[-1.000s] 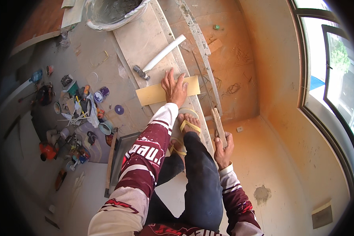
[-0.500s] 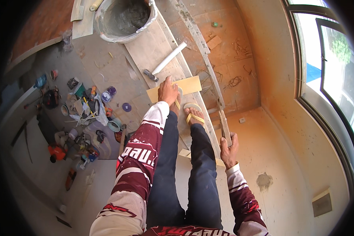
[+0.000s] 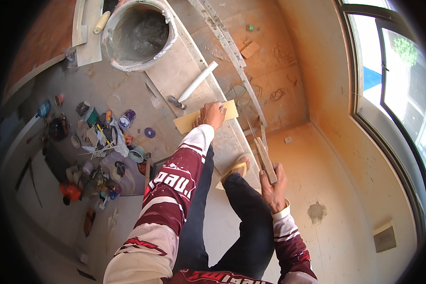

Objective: The person installs rectangular wooden panels onto a wall using a hammer. They position the panels against the wall and tap them into place, occasionally retrieving a hammer from a coworker or the floor. The person also uses a hand saw to trim a panel on a wooden scaffold before continuing the installation.

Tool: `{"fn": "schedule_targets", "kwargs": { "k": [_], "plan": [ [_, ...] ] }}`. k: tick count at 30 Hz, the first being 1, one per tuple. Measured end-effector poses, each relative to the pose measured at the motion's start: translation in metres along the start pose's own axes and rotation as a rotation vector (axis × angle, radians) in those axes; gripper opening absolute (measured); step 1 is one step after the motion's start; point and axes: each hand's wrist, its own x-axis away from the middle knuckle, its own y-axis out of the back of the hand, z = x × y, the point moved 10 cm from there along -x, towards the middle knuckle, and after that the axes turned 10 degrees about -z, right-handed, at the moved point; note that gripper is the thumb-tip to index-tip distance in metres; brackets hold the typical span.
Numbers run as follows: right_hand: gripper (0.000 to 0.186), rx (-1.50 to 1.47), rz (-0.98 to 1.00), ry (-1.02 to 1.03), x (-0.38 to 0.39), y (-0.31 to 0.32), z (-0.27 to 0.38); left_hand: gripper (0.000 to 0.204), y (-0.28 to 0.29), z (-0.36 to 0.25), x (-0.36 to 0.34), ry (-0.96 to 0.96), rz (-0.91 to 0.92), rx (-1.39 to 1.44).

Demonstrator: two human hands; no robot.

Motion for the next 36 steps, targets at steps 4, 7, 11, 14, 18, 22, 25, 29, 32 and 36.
{"fn": "schedule_targets", "kwargs": {
  "k": [4, 7, 11, 14, 18, 22, 25, 29, 32, 36],
  "plan": [
    [0.034, -0.092, -0.124, 0.041, -0.007, -0.009, 0.002, 0.019, -0.012, -0.007, -0.015, -0.137, -0.091, -0.011],
    [0.05, -0.056, -0.062, 0.149, -0.009, -0.028, -0.021, 0.017, -0.023, -0.009, -0.029, -0.258, -0.166, 0.031],
    [0.05, -0.141, -0.054, 0.064, 0.001, -0.042, -0.065, 0.017, -0.043, -0.003, -0.033, -0.319, -0.204, 0.033],
    [0.05, -0.156, -0.082, 0.121, 0.003, -0.049, -0.085, 0.017, -0.045, -0.004, -0.031, -0.344, -0.289, 0.041],
    [0.047, -0.165, -0.163, 0.226, 0.01, -0.055, -0.098, 0.018, -0.058, 0.007, -0.031, -0.318, -0.325, 0.048],
    [0.046, -0.21, -0.154, 0.218, 0.016, -0.066, -0.106, 0.02, -0.059, 0.009, -0.032, -0.327, -0.311, 0.027],
    [0.05, -0.228, -0.221, 0.309, 0.015, -0.074, -0.109, 0.02, -0.057, 0.01, -0.034, -0.305, -0.275, 0.014],
    [0.05, -0.233, -0.24, 0.354, 0.018, -0.077, -0.108, 0.02, -0.055, 0.01, -0.038, -0.297, -0.278, 0.059],
    [0.05, -0.221, -0.256, 0.383, 0.021, -0.077, -0.109, 0.019, -0.053, 0.007, -0.039, -0.3, -0.294, 0.036],
    [0.05, -0.229, -0.28, 0.417, 0.017, -0.079, -0.12, 0.019, -0.055, 0.0, -0.043, -0.218, -0.169, 0.013]
  ]
}}
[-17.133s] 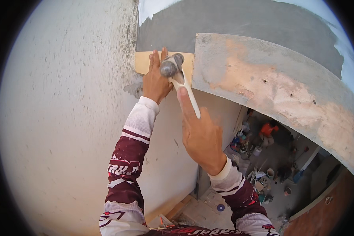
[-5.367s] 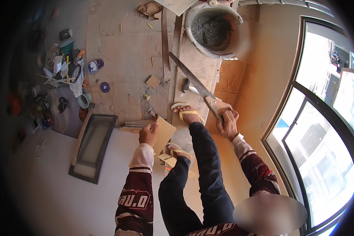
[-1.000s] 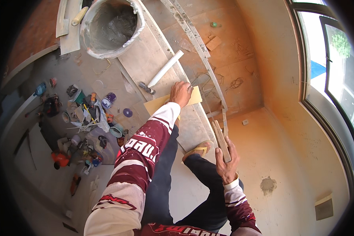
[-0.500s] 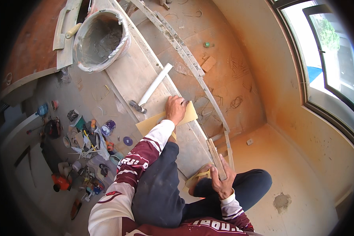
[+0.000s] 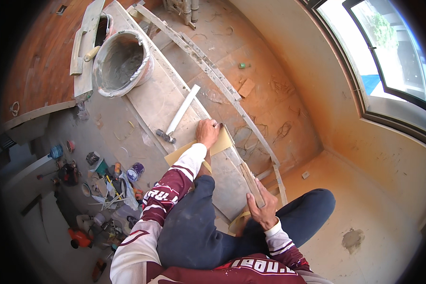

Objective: The person installs rectangular wooden panels onto a wall using a hammer. They position the panels against the wall and tap them into place, occasionally retrieving a hammer from a coworker or the floor. The person also uses a hand saw to trim a panel on a wooden scaffold before continuing the installation.

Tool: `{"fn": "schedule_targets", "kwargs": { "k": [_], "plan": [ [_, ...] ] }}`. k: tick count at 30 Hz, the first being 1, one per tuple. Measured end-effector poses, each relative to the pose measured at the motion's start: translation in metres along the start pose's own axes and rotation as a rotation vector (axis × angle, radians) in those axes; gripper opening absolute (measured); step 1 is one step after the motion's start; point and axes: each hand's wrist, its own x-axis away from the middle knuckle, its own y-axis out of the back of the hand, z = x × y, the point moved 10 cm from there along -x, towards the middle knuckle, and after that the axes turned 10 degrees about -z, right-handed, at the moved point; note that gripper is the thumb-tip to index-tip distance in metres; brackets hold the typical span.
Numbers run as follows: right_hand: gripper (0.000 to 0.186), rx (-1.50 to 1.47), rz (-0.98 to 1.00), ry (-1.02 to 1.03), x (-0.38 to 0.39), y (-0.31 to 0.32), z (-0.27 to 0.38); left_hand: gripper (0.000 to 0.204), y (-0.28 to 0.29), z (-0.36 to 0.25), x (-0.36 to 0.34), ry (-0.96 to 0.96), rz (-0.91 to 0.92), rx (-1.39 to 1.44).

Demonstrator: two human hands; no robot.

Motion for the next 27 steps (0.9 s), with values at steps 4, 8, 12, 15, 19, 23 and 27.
{"fn": "schedule_targets", "kwargs": {
  "k": [4, 8, 12, 15, 19, 23, 27],
  "plan": [
    [0.05, -0.003, 0.038, -0.067, 0.003, 0.0, -0.005, 0.02, 0.008, -0.005, 0.005, -0.079, -0.093, -0.008],
    [0.051, -0.037, -0.008, -0.041, 0.002, 0.001, -0.007, 0.02, 0.008, -0.007, 0.007, -0.148, -0.147, -0.023],
    [0.05, -0.069, 0.027, -0.133, -0.003, 0.002, -0.01, 0.023, -0.004, 0.004, 0.002, -0.112, -0.069, -0.033],
    [0.049, -0.066, 0.03, -0.106, -0.011, 0.002, -0.01, 0.024, -0.005, 0.006, 0.006, -0.126, -0.093, -0.06],
    [0.048, -0.071, 0.029, -0.117, -0.01, 0.003, -0.008, 0.025, -0.007, 0.004, 0.007, -0.11, -0.07, -0.075],
    [0.049, -0.048, 0.025, -0.156, -0.017, 0.004, -0.013, 0.026, -0.009, 0.005, 0.004, -0.138, -0.098, -0.094],
    [0.048, -0.034, 0.039, -0.12, -0.006, 0.001, -0.014, 0.024, -0.011, 0.006, -0.001, -0.079, 0.019, -0.098]
  ]
}}
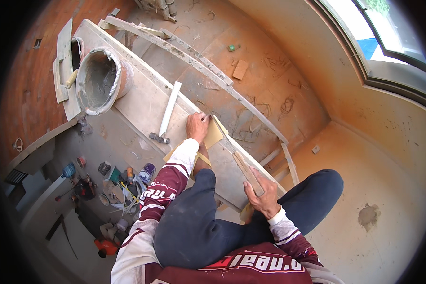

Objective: The person installs rectangular wooden panels onto a wall using a hammer. They position the panels against the wall and tap them into place, occasionally retrieving a hammer from a coworker or the floor. The person also uses a hand saw to trim a panel on a wooden scaffold before continuing the installation.

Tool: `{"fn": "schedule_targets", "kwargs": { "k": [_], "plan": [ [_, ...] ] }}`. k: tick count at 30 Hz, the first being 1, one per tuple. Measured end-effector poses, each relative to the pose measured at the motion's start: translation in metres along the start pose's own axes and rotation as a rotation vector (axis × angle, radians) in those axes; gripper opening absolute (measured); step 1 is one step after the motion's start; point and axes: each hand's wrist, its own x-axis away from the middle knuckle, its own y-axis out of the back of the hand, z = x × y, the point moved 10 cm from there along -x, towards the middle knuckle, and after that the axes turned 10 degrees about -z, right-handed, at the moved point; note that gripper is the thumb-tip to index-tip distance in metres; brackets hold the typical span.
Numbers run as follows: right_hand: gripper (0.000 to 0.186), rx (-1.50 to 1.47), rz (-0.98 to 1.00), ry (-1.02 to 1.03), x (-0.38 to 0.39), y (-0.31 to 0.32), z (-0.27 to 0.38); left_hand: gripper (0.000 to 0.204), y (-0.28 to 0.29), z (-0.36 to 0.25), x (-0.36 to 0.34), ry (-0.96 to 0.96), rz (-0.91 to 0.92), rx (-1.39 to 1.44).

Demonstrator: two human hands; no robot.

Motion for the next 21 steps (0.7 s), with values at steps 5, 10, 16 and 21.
{"fn": "schedule_targets", "kwargs": {
  "k": [5, 10, 16, 21],
  "plan": [
    [0.05, 0.02, -0.032, 0.004, -0.009, 0.005, 0.004, 0.026, 0.003, -0.002, -0.002, -0.051, -0.072, -0.026],
    [0.051, 0.017, -0.067, 0.051, -0.005, 0.0, 0.0, 0.025, 0.007, -0.007, -0.002, -0.048, -0.078, -0.033],
    [0.051, 0.071, 0.005, 0.008, 0.008, -0.003, -0.003, 0.027, -0.001, 0.001, 0.001, 0.007, 0.012, -0.027],
    [0.049, 0.034, 0.011, -0.031, 0.011, -0.005, 0.004, 0.026, 0.0, -0.001, 0.001, -0.029, -0.042, -0.029]
  ]
}}
